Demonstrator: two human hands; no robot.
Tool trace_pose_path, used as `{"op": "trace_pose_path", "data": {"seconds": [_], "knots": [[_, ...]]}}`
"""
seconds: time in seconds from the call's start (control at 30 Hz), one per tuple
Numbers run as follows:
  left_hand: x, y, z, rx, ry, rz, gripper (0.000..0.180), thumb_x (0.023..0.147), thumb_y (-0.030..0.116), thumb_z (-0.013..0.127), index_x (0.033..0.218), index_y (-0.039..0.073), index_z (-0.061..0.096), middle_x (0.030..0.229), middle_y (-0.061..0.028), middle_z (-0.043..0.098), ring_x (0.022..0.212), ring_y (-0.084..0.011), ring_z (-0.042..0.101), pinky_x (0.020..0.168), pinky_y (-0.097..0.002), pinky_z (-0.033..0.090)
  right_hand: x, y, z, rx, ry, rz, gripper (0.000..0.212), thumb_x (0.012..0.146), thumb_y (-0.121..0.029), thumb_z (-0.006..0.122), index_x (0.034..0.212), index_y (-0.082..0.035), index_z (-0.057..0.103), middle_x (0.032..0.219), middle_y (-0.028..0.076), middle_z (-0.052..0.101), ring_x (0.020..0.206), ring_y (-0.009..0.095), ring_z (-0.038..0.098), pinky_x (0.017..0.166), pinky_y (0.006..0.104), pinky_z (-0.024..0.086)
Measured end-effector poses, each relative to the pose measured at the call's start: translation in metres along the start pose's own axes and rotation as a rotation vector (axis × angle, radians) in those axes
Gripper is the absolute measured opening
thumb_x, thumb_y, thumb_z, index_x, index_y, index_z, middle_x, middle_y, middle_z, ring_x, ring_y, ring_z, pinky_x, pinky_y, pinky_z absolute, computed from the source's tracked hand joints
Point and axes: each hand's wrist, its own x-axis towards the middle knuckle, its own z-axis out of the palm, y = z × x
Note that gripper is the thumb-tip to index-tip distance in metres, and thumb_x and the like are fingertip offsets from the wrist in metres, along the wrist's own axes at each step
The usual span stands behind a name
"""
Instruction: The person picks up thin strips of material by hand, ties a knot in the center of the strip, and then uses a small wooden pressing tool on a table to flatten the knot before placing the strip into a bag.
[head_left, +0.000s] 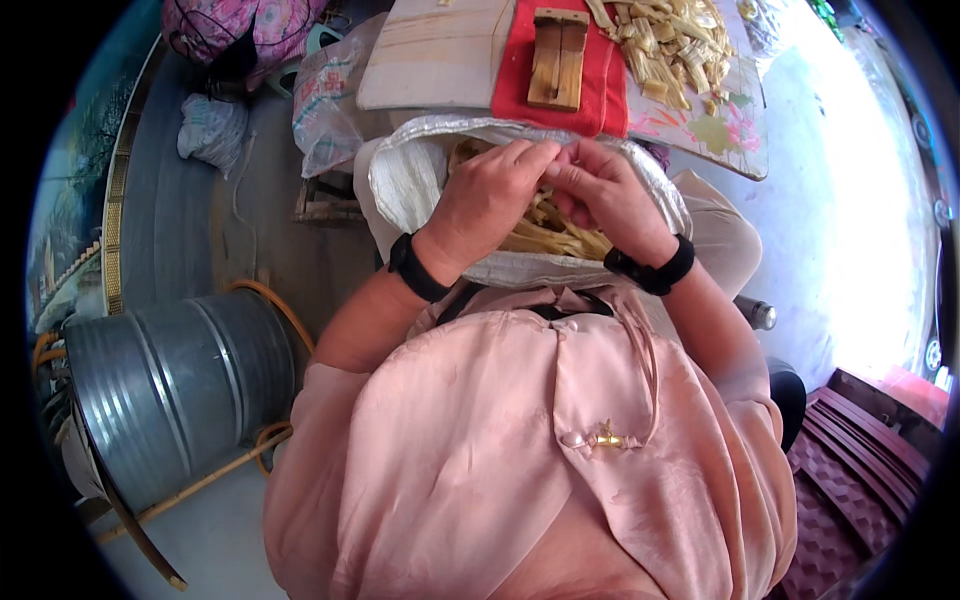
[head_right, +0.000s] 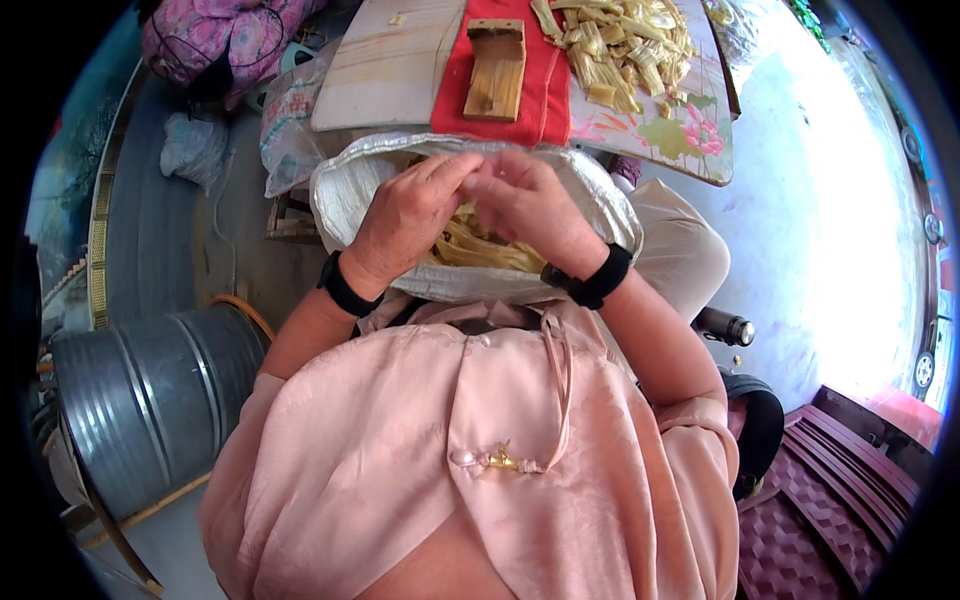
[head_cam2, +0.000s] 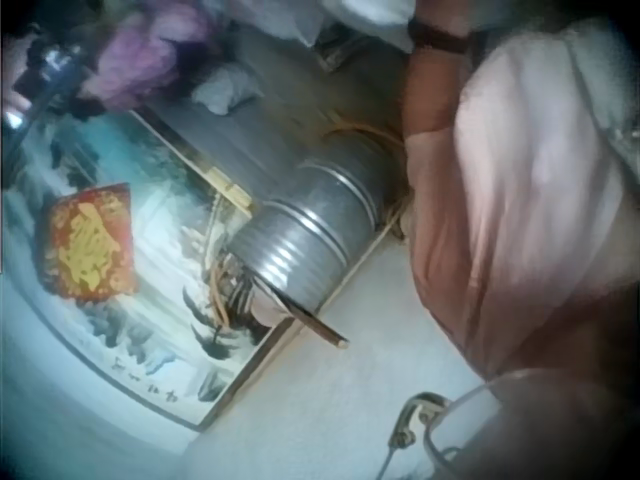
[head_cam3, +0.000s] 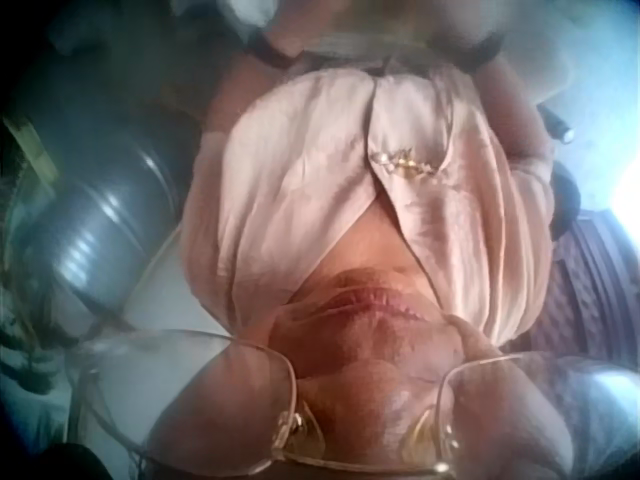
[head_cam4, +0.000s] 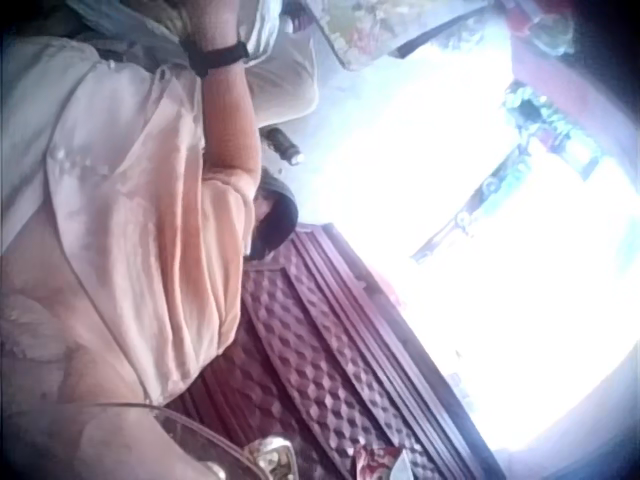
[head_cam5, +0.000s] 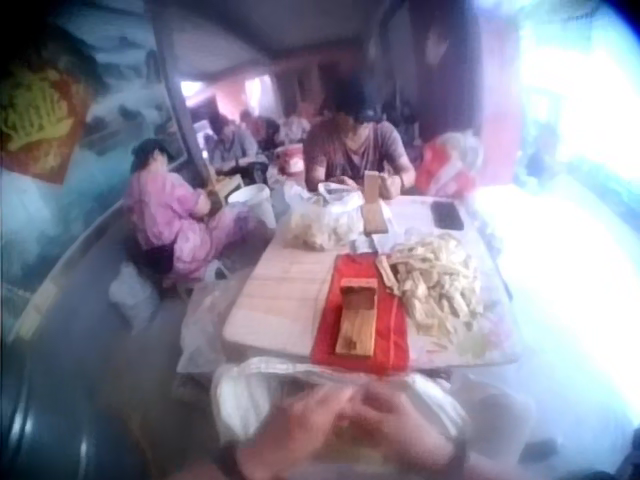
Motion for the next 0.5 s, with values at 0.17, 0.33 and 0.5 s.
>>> {"op": "trace_pose_path", "data": {"seconds": [0.17,0.33,0.5], "knots": [[0.004,-0.028,0.002,0.123,0.003,0.136,0.025,0.081,0.007,0.057,0.105,0.008,0.055,0.091,-0.0069,0.056,0.084,-0.0261,0.063,0.066,-0.0368,0.052,0.0,-0.001,0.0,-0.145,-0.028,-0.051,0.03,0.093,-0.027,0.058,0.081,0.001,0.061,0.064,0.001,0.055,0.056,0.009,0.049,0.052,0.0264,0.04],[0.018,-0.07,0.01,0.134,0.066,0.197,0.016,0.082,0.011,0.058,0.098,0.01,0.055,0.079,-0.0078,0.057,0.072,-0.0264,0.063,0.061,-0.0371,0.052,0.01,-0.008,0.007,-0.381,0.032,-0.338,0.021,0.094,-0.022,0.058,0.091,-0.001,0.063,0.067,-0.005,0.051,0.059,0.002,0.043,0.052,0.02,0.035],[0.037,-0.069,0.017,-0.692,-0.132,-0.391,0.017,0.1,0.021,0.046,0.105,0.007,0.053,0.071,0.0026,0.048,0.058,-0.0053,0.047,0.052,-0.0209,0.042,0.04,-0.012,-0.018,-0.222,0.244,-0.271,0.026,0.089,-0.022,0.064,0.083,0.003,0.065,0.062,0.0,0.054,0.059,0.006,0.046,0.052,0.026,0.039]]}}
